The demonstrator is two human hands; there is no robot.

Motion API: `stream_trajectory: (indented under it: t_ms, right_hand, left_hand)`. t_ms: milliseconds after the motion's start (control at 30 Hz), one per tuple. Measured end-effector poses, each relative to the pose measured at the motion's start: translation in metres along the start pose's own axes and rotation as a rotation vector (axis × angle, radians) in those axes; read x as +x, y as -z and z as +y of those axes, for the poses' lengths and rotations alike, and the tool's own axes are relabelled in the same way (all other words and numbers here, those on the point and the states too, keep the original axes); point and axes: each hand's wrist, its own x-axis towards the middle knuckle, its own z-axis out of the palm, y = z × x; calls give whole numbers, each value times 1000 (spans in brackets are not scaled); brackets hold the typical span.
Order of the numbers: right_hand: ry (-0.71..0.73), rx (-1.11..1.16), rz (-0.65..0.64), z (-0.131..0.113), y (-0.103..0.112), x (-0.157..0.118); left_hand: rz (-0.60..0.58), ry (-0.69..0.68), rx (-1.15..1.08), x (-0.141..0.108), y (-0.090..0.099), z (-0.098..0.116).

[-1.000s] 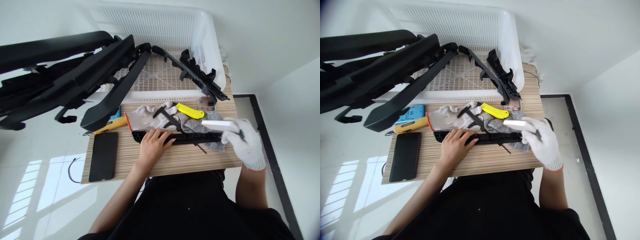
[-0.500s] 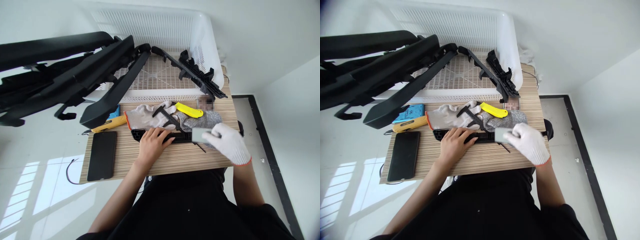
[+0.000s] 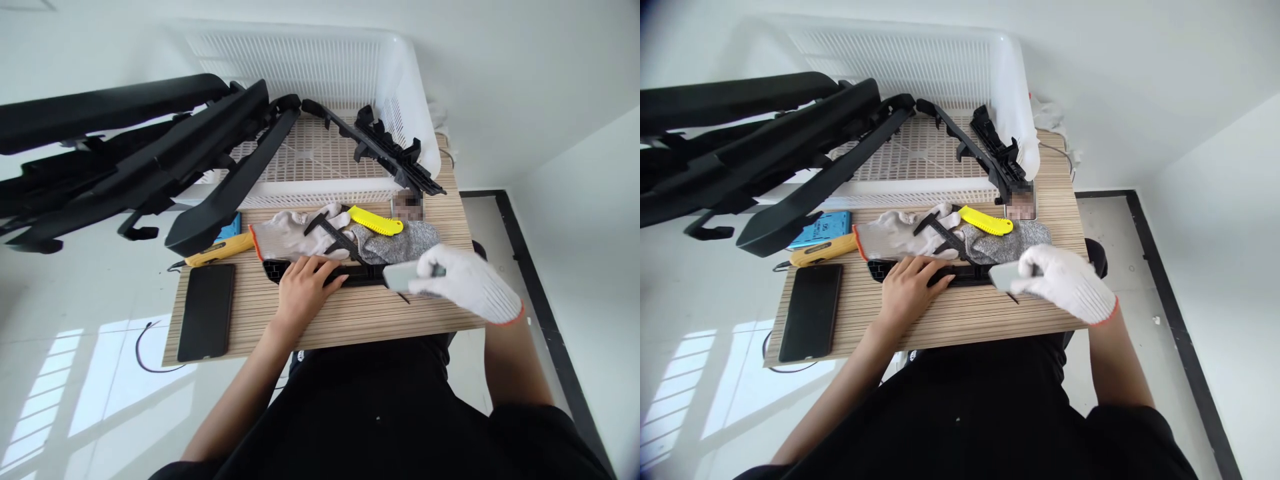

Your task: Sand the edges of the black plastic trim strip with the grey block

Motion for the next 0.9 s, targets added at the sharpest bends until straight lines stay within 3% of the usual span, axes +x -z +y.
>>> stream_trajectory:
  t_ms: [100,133,233,267,367,400,500,533,633,667,767,800,900]
  right_hand:
    - [-62,61,425,5,-2,-3]
    - [-21,98,426,7,-3,-4]
    - [152,54,45,10,-9,-4]
    - [163,3,13,10,-11,-3]
    - [139,-109,270,4,-15,0]
    - [187,-137,262,2,-15,1]
    - [413,-278,32,-2,-17,3]
    - [422,-326,63,-2,-17,3]
    - [273,-363,413,3,-19,7]
    - [277,-348,407,6,-21,9]
    - [416,-337,126,10,-25,10]
    - [395,-334,145,10,-25,9]
    - [210,-217,426,7,-25,3]
  left_hand:
    - [6,-2,8,0,0,0]
    - [5,-6,10,0,0,-1]
    - [2,-13,8,0,-1,-1]
    - [6,-8,7,0,-1,-1]
    - [13,3,4,0,-1,-2]
    - [12,6,4,0,-1,-2]
    - [3,2,-3,0,-1,-3]
    - [2,3,-4,0,-1,-3]
    - [-3,4,-4,-1,-1,-3]
    - [-7,2,-6,-1,-1,-3]
    - [-21,6,-19,-1,0,-3]
    - [-22,11,-21,-1,0,-3]
    - [-34,25,-15,-1,1,-3]
